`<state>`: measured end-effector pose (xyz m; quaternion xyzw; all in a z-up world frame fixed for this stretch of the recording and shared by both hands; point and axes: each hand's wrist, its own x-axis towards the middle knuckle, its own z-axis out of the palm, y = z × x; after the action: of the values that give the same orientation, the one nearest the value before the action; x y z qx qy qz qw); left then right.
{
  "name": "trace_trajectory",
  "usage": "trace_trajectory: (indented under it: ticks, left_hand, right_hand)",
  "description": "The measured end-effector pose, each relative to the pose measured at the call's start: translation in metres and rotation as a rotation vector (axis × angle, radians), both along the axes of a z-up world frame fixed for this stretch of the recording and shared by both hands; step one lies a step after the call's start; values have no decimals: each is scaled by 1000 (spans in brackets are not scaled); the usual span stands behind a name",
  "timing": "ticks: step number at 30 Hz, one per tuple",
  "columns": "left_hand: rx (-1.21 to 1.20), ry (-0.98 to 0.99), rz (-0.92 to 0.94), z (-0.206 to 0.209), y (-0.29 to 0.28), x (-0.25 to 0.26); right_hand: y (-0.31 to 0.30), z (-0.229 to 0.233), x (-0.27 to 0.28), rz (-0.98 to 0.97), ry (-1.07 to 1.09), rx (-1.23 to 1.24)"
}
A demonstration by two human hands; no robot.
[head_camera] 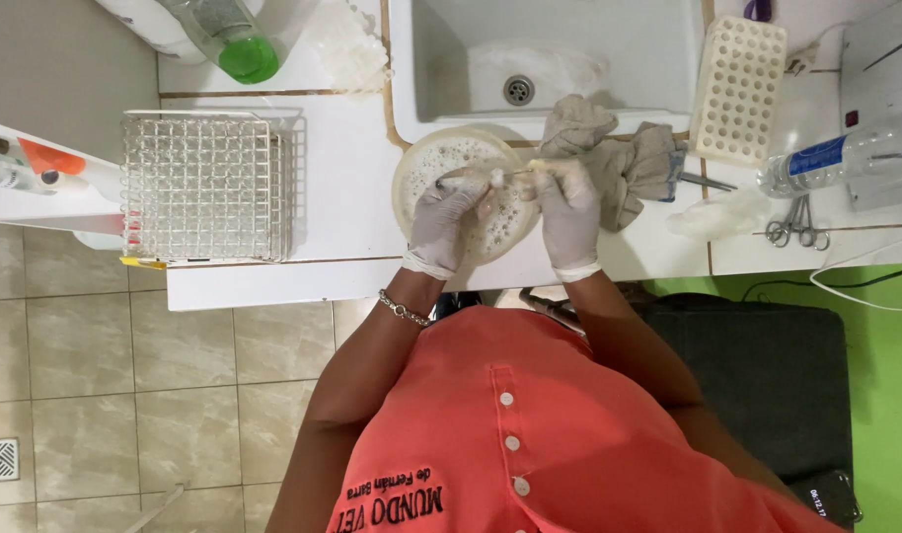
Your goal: The person scrubs a small metal instrument in a soapy bowl using a brush, then rinses it under running water from the tap. The person repeats this process with additional instruments, scrubbing and rinsing each one individually.
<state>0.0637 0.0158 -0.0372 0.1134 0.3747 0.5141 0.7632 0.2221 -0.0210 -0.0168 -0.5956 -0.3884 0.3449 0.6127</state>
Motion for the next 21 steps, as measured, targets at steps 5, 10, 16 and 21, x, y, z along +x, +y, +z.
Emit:
trace_trajectory:
  ticks: [5,10,16,21]
  left_hand:
    - [15,44,4,-6,4,-8]
    - [71,130,7,0,6,-18]
    - [104,216,0,11,0,-11]
    - [85,205,50,10,3,-19]
  right_hand:
    - [6,2,-1,16,121,-18]
    - [16,-6,25,-10,95,36]
    - [14,14,-17,54,145,-26]
    - [27,13,9,-71,228,9]
